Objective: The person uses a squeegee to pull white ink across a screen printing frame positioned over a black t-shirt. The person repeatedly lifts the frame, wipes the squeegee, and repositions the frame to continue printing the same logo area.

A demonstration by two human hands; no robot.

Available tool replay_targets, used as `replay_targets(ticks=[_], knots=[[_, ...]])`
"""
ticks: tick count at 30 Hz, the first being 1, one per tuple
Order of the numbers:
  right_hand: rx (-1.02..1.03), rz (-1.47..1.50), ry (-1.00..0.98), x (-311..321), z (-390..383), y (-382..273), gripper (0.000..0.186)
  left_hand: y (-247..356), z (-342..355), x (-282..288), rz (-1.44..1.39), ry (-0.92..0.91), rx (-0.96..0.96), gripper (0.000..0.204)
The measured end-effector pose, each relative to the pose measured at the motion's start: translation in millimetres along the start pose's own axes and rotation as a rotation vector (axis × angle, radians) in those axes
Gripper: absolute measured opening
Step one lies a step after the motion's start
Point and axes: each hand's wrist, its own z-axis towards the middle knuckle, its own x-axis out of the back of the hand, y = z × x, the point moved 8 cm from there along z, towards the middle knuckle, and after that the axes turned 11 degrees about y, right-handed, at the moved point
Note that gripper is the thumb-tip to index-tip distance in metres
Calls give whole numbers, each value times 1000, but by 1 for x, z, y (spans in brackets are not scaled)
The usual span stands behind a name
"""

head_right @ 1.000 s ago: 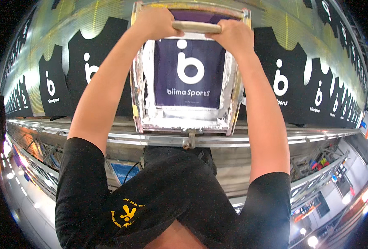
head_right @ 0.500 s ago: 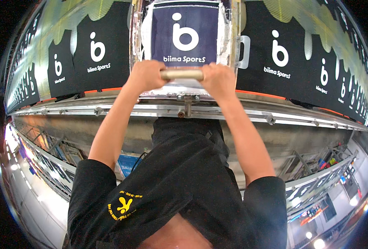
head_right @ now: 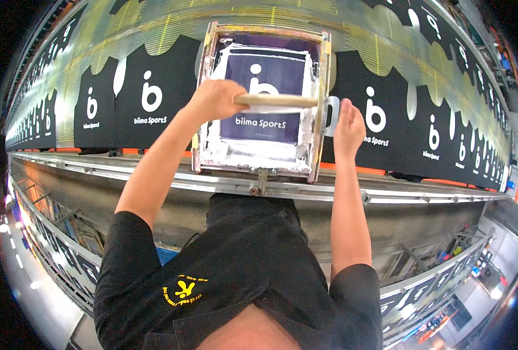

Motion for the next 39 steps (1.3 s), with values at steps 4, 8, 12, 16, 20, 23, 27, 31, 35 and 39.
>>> replay_targets(ticks=[4,8,12,16,20,23,27,31,35,39], knots=[[13,-8,69,-17,27,46,43,-41,64,16,-29,30,-8,29],[-179,21,10,-36,34,72,46,-69,113,8,-29,-7,-35,31],[-397,104,-159,-54,23,65,47,-90,123,-16,8,-194,38,31],[-399,91,-91,-46,23,41,41,-84,121,-13,-61,-99,-13,32],[-365,117,-44,-38,22,16,38,-76,105,2,-144,-31,63,32],[-342,180,-74,-36,25,4,37,-58,66,10,-190,-43,146,31],[-330,233,-49,-29,28,-4,34,-1,-35,-15,-155,-14,91,36],[-323,240,-111,-39,23,-21,37,51,-154,-43,-153,238,-66,50],[-5,178,81,-38,38,-20,35,52,-170,-31,-216,232,-16,54],[-65,305,68,-60,-7,-48,33,11,-193,-1,-158,203,-85,56]])
